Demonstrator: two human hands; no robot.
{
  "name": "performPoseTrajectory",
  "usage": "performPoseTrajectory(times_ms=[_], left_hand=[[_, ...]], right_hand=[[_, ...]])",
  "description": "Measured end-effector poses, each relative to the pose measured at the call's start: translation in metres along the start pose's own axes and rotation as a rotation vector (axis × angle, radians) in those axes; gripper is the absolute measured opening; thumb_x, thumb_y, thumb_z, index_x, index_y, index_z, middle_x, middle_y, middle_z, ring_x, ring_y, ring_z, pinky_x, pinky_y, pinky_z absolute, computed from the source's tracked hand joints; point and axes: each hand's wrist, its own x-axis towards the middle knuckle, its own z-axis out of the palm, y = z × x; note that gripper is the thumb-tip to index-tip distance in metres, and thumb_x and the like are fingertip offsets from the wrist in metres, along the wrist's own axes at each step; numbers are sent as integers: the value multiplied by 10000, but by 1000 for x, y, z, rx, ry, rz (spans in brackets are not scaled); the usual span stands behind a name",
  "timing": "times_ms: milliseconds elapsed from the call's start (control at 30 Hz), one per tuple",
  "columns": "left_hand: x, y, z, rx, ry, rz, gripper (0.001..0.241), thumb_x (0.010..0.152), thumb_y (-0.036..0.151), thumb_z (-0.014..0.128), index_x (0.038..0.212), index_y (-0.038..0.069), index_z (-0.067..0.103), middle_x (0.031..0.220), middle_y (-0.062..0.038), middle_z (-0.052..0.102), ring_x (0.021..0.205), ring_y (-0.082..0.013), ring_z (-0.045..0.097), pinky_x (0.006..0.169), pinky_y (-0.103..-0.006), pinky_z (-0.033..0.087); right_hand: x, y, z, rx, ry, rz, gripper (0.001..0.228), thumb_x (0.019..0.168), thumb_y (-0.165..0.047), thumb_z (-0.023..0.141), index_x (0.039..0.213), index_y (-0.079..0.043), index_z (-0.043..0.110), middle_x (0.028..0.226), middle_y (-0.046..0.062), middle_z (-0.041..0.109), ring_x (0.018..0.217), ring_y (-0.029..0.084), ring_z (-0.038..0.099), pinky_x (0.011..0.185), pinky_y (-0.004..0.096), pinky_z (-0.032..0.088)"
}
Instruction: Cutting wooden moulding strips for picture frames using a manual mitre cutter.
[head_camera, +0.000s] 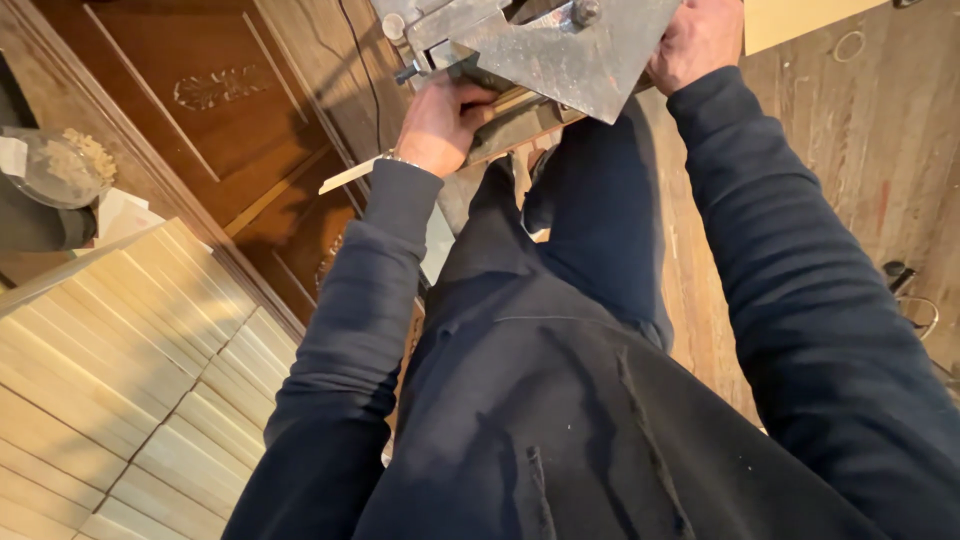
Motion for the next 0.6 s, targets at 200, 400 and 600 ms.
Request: performPoseTrajectory(times_ms=[200, 400, 600], left_hand=[[1, -2, 1, -11, 0, 6, 235, 867, 173, 775, 1076, 65, 789, 1026, -208, 692, 1002, -404, 652, 893, -464, 506], [0, 0, -2, -45, -30, -36, 247, 865, 180, 767, 1087, 72, 785, 1003, -210, 679, 990, -395, 648, 875, -464, 505], [1, 1, 0, 2, -36, -27, 237, 891, 215, 762, 1081, 77, 790, 1004, -211, 672, 1018, -408, 617, 902, -482, 479]], right_hand=[[-2, -3, -3, 75, -5, 62, 223, 858, -121, 716, 1066, -148, 789, 975, 71, 695, 958, 329, 662, 794, 437, 529], [11, -16, -17, 59, 12, 14, 212, 875, -118, 752, 1082, -136, 793, 1020, 82, 698, 1004, 344, 644, 830, 445, 518], [6, -9, -8, 89, 8, 54, 197, 895, -72, 721, 1073, -121, 789, 1043, 77, 698, 1044, 346, 640, 882, 439, 534]])
